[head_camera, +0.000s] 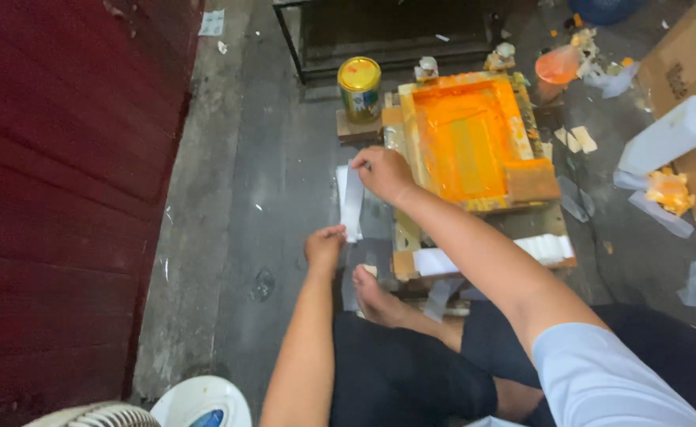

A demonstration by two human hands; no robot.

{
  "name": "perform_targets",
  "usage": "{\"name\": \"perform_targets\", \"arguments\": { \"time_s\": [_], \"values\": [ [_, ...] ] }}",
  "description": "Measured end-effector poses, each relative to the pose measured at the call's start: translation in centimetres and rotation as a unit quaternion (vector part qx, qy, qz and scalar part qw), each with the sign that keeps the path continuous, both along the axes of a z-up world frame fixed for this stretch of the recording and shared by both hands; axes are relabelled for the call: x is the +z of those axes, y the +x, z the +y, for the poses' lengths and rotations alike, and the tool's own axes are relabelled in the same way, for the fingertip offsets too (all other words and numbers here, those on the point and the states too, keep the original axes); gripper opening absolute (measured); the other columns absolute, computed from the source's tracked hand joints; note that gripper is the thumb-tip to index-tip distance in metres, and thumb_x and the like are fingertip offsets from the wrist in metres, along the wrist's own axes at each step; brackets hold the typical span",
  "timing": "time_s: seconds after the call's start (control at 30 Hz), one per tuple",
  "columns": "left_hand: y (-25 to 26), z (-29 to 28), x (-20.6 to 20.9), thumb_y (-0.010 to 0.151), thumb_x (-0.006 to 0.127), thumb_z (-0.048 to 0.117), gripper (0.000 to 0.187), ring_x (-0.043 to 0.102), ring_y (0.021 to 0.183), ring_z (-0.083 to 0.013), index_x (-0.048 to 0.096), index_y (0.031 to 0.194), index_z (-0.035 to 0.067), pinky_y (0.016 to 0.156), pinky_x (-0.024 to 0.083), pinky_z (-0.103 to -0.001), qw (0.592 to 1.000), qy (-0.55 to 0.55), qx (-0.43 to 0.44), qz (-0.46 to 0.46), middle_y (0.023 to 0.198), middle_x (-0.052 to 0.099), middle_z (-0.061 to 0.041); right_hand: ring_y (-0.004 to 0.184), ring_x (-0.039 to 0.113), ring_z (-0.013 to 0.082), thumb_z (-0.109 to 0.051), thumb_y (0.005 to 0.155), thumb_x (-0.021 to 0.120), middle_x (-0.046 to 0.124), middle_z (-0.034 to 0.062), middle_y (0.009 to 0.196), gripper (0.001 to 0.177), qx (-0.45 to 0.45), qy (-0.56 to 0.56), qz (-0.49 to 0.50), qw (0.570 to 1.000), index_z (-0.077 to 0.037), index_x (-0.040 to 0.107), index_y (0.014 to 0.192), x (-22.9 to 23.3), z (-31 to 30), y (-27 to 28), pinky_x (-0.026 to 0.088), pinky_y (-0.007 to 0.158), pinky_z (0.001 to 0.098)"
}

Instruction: The person sits on the floor and performs screen printing. They place a white strip of material under a screen frame filled with orange ink, then use a squeegee to pull the ink across the screen. The person repeats this process with multiple strips.

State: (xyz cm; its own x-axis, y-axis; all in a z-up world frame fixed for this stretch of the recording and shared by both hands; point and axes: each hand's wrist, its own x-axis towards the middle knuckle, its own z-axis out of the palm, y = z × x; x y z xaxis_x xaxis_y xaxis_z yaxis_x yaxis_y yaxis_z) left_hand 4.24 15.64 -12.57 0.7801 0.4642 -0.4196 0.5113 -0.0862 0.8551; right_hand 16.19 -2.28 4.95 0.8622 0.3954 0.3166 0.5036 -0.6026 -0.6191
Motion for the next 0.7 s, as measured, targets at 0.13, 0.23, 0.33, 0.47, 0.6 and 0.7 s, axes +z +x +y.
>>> {"name": "perform_targets", "arguments": {
  "time_s": [0.13,0.23,0.33,0.47,0.6,0.7],
  "values": [
    [0.1,-0.7,1.2,0.079,0.078,0.012,0.029,0.078,0.082,-0.0121,0.083,0.103,0.027,0.072,0.060,-0.027,0.999,0.003,0.006,0.052,0.086,0.080,0.000,0.095,0.075,0.0322,-0.012,0.087,0.066,0.077,0.0091,0.096,0.017,0.003,-0.058,0.052,0.997,-0.018,0.079,0.096,-3.5,3.5,2.0,0.059,0.086,0.0432],
    [0.2,-1.5,1.0,0.079,0.075,0.008,0.031,0.078,0.085,-0.0189,0.081,0.108,0.016,0.078,0.060,-0.030,0.997,-0.039,0.018,0.065,0.090,0.080,-0.009,0.104,0.074,0.0339,-0.015,0.091,0.061,0.077,0.0108,0.104,0.026,-0.001,-0.116,0.126,0.985,-0.017,0.079,0.108,-6.4,4.9,3.7,0.058,0.093,0.0478],
    [0.6,-1.6,0.2,0.079,0.076,0.015,0.031,0.079,0.084,-0.0163,0.081,0.109,0.020,0.077,0.061,-0.028,0.995,0.002,-0.019,0.095,0.088,0.081,-0.004,0.103,0.073,0.0370,-0.024,0.091,0.062,0.077,0.0149,0.105,0.025,-0.010,-0.144,0.145,0.979,-0.018,0.079,0.109,-9.3,5.7,5.4,0.060,0.090,0.0483],
    [1.4,-1.6,-3.9,0.079,0.082,0.036,0.054,0.069,0.117,-0.0290,0.073,0.128,0.016,0.097,0.056,-0.042,0.990,0.036,-0.081,0.113,0.120,0.075,-0.011,0.115,0.069,0.0360,-0.028,0.087,0.069,0.073,0.0143,0.119,0.038,-0.009,-0.206,0.170,0.964,-0.018,0.074,0.124,-11.3,6.8,6.4,0.057,0.096,0.0504],
    [1.1,-2.0,-0.9,0.083,0.077,0.044,0.065,0.058,0.133,-0.0328,0.064,0.141,0.017,0.108,0.048,-0.049,0.981,0.044,-0.112,0.150,0.140,0.065,-0.013,0.128,0.060,0.0422,-0.027,0.089,0.068,0.055,0.0242,0.147,0.059,0.046,-0.272,0.229,0.934,-0.008,0.060,0.144,-9.1,7.2,5.5,0.054,0.101,0.0535],
    [1.0,-2.3,-0.1,0.085,0.076,0.045,0.067,0.056,0.135,-0.0330,0.062,0.144,0.017,0.108,0.046,-0.051,0.982,0.026,-0.098,0.162,0.142,0.063,-0.014,0.135,0.054,0.0438,-0.029,0.089,0.070,0.045,0.0236,0.156,0.067,0.076,-0.282,0.239,0.926,-0.009,0.054,0.151,-9.5,7.6,5.3,0.051,0.106,0.0550]
  ]
}}
